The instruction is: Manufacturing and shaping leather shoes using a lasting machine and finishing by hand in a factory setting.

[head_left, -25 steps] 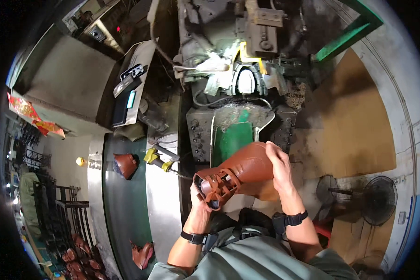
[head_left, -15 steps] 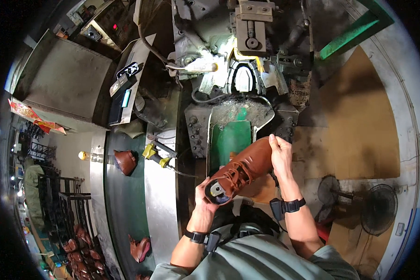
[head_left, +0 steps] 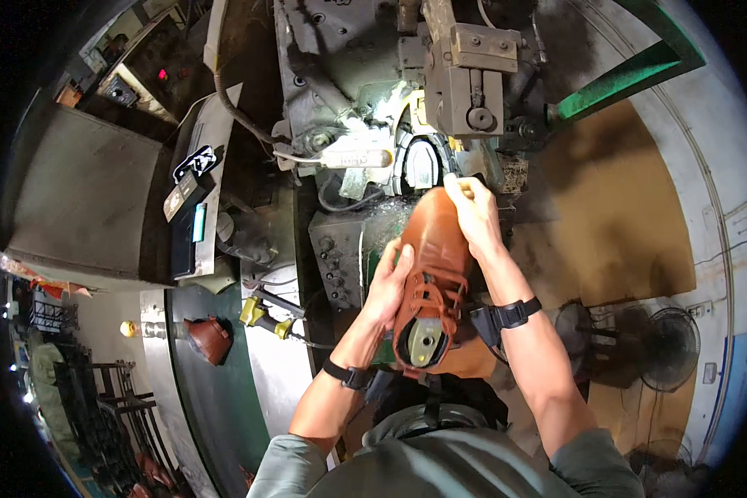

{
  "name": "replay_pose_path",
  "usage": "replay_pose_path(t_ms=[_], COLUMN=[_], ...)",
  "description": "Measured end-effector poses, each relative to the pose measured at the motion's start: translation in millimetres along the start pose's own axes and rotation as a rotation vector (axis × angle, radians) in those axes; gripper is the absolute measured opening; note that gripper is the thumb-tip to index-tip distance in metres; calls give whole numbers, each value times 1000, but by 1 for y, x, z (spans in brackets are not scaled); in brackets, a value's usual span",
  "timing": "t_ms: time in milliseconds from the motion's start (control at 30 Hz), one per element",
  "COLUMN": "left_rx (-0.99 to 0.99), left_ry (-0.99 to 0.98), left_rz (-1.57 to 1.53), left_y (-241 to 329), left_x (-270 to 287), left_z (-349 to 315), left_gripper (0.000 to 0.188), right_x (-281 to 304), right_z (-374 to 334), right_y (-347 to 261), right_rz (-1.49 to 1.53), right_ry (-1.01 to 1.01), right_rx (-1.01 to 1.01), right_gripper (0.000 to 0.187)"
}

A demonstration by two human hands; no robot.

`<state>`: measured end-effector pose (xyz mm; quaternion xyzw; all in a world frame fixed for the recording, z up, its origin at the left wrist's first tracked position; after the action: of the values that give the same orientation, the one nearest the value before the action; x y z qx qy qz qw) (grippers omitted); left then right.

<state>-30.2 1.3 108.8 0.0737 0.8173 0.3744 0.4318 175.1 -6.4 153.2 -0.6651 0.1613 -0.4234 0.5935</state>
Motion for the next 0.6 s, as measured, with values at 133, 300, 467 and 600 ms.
replay_pose_path(t_ms=[133,300,467,600], left_rx=[-110,-206,-285,-274], left_ry=[43,18,-24,-49], left_rz=[-41,-168,-227,-166], left_y=[23,28,39,39], left_x=[14,13,4,10], left_z=[44,107,123,125], left_gripper=[36,41,43,47], right_x=[-24,-47,-51,-43], right_z=[-39,-29,0,-4], right_y=[60,95,72,76], right_rz=[500,800,977,860], right_ry=[-164,-140,-123,-16], right_rx=[-457,-702,-418,-426], right_gripper=[53,40,32,33])
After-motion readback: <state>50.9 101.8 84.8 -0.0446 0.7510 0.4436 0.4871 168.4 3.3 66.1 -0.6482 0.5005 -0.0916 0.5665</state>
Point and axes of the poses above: each hand's wrist, its own z-axis towards the middle knuckle, its own x-axis out of the back of the hand, y = z × x, the point moved 10 cm from there along z, towards the middle knuckle, and after that the axes turned 7 degrees about -z, right-handed, at the moved point
